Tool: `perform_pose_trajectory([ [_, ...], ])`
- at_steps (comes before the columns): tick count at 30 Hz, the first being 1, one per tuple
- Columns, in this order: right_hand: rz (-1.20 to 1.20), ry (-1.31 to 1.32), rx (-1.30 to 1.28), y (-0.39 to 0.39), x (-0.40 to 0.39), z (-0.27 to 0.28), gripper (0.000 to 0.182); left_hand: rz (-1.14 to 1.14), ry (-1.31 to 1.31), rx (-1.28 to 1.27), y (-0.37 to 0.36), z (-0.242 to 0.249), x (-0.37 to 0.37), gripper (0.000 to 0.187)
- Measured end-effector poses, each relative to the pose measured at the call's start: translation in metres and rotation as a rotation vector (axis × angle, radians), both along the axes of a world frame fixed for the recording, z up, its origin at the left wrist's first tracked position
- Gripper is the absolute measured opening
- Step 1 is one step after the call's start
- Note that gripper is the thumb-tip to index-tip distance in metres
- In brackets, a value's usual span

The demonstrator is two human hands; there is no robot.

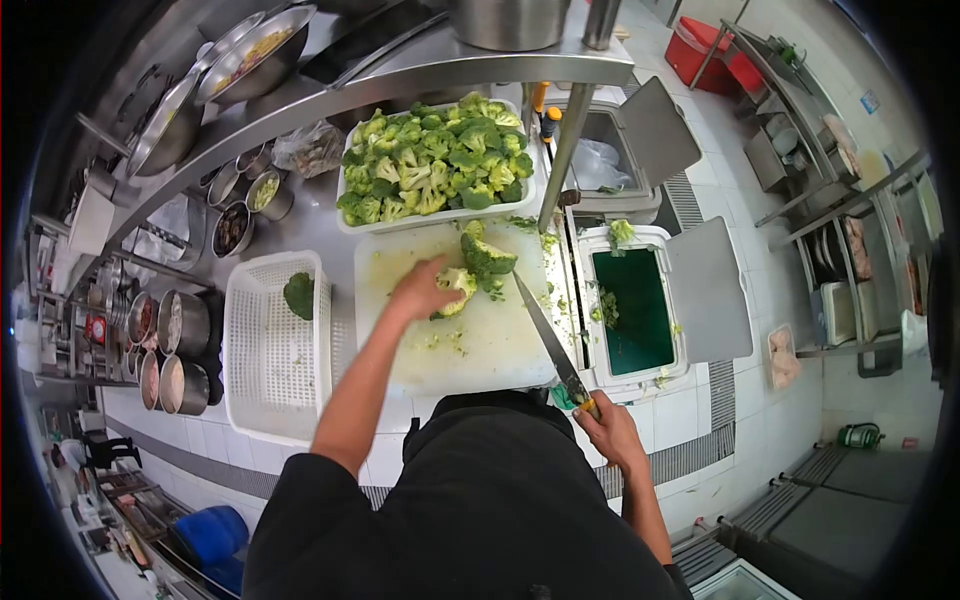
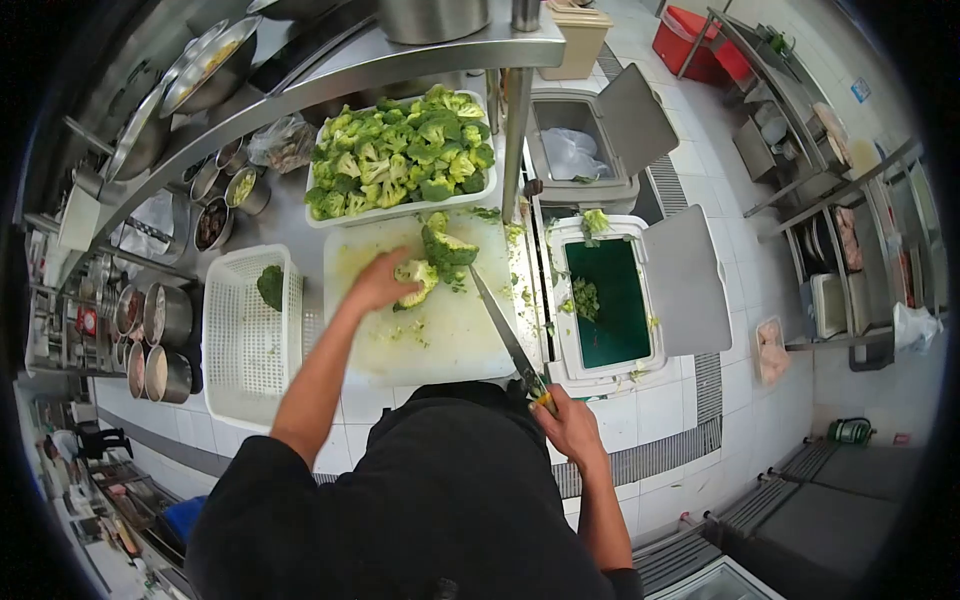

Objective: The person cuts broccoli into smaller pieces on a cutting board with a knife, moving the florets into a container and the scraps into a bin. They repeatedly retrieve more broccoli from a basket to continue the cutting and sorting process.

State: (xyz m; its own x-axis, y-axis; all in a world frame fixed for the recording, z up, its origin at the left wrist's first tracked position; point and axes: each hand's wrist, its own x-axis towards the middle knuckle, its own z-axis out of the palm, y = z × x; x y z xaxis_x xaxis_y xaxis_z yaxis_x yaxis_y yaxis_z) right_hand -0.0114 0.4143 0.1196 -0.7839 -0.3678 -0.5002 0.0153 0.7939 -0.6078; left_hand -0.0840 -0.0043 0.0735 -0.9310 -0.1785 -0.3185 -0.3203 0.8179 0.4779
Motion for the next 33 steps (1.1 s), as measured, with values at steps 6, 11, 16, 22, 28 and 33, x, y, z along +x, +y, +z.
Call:
perform_pose_trajectory([
  [6,0.198,0.02,-0.003,-0.04,-0.026,0.021,0.037,0.164,0.287,0.12,0.015,-0.018,0.061,0.075],
  [11,0.419,0.072,0.09,-0.063,-0.031,0.034,0.029,0.123,0.397,-0.02,0.002,-0.005,0.085,0.074],
  [16,0.503,0.123,0.154,-0.067,-0.035,0.029,0.028,0.06,0.442,0.059,0.005,-0.015,0.087,0.074],
  [22,0.505,0.164,0.202,-0.068,-0.039,0.038,0.027,0.369,0.343,0.449,0.009,-0.025,0.072,0.063],
  [28,0.547,0.185,0.186,-0.076,-0.046,0.049,0.028,0.309,0.401,0.335,0.017,-0.019,0.065,0.056],
  [33,0.54,0.219,0.191,-0.109,-0.05,0.005,0.027,0.306,0.389,0.282,0.02,-0.022,0.064,0.052],
])
